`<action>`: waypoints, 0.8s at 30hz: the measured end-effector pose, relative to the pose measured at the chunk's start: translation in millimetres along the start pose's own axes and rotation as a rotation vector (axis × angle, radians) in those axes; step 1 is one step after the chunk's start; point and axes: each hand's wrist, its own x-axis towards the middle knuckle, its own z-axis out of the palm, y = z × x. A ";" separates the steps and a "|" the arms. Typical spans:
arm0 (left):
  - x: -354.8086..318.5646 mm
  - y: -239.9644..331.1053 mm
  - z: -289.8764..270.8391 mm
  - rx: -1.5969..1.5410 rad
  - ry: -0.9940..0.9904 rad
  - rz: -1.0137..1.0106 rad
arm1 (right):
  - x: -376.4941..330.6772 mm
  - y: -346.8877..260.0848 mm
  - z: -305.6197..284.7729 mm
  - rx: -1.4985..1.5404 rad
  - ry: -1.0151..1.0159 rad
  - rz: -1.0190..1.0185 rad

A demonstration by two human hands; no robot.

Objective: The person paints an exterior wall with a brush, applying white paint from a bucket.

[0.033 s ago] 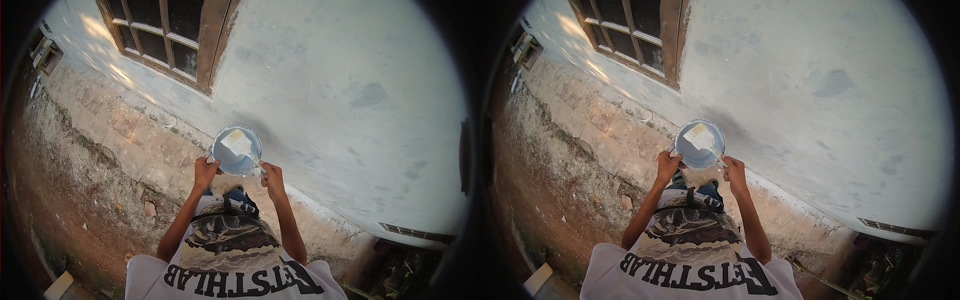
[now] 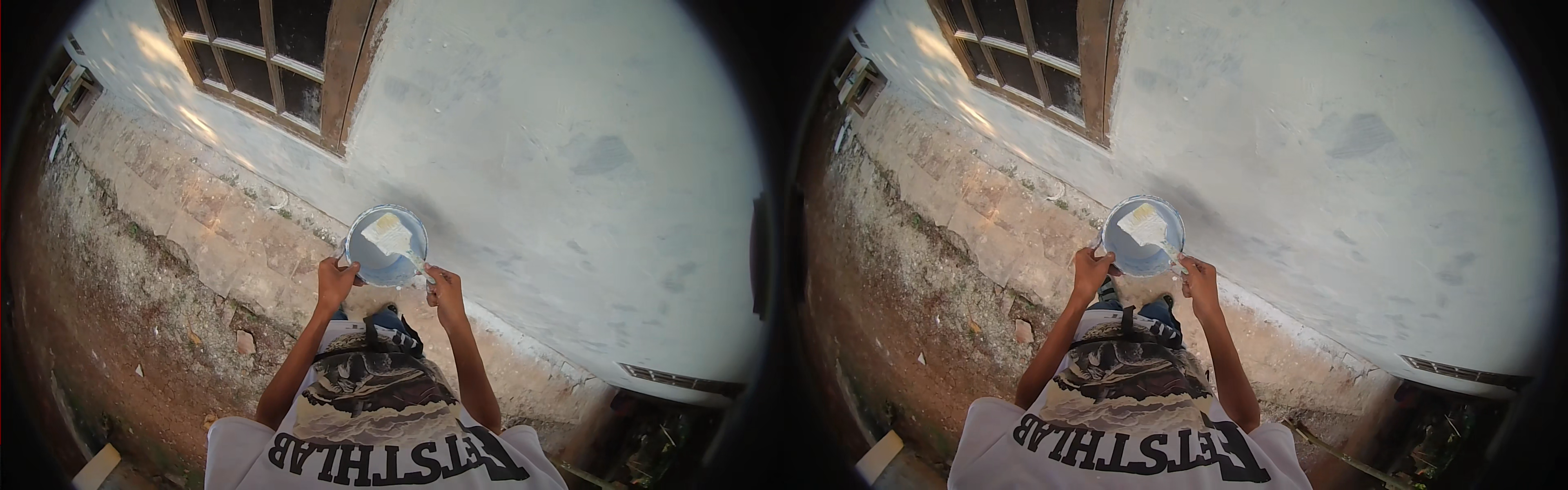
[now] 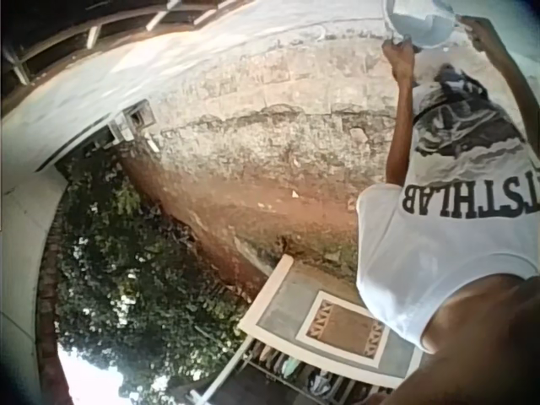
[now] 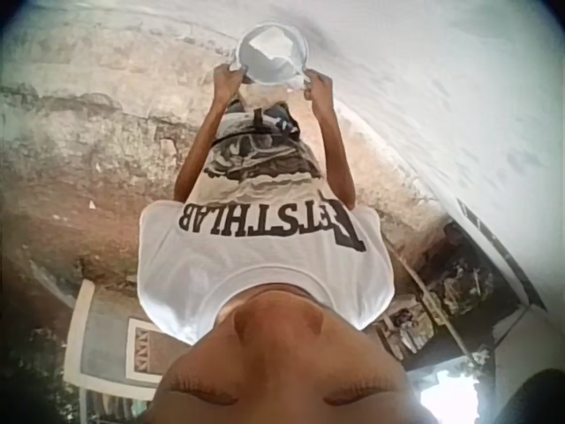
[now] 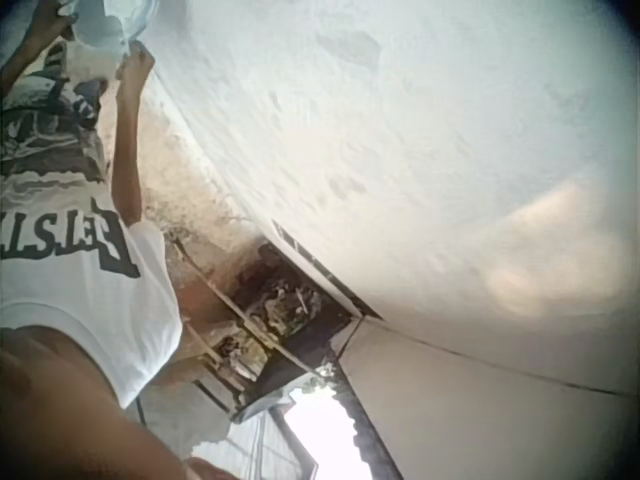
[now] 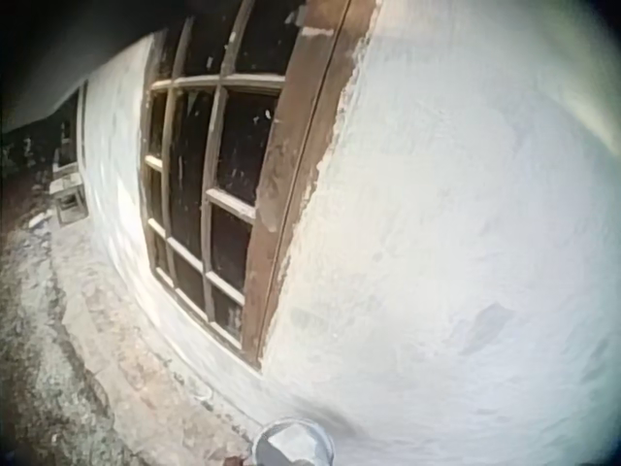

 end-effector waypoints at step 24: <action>-7.5 -7.7 -14.3 -0.009 0.120 0.004 | 7.9 -94.9 -22.8 0.346 -0.178 0.076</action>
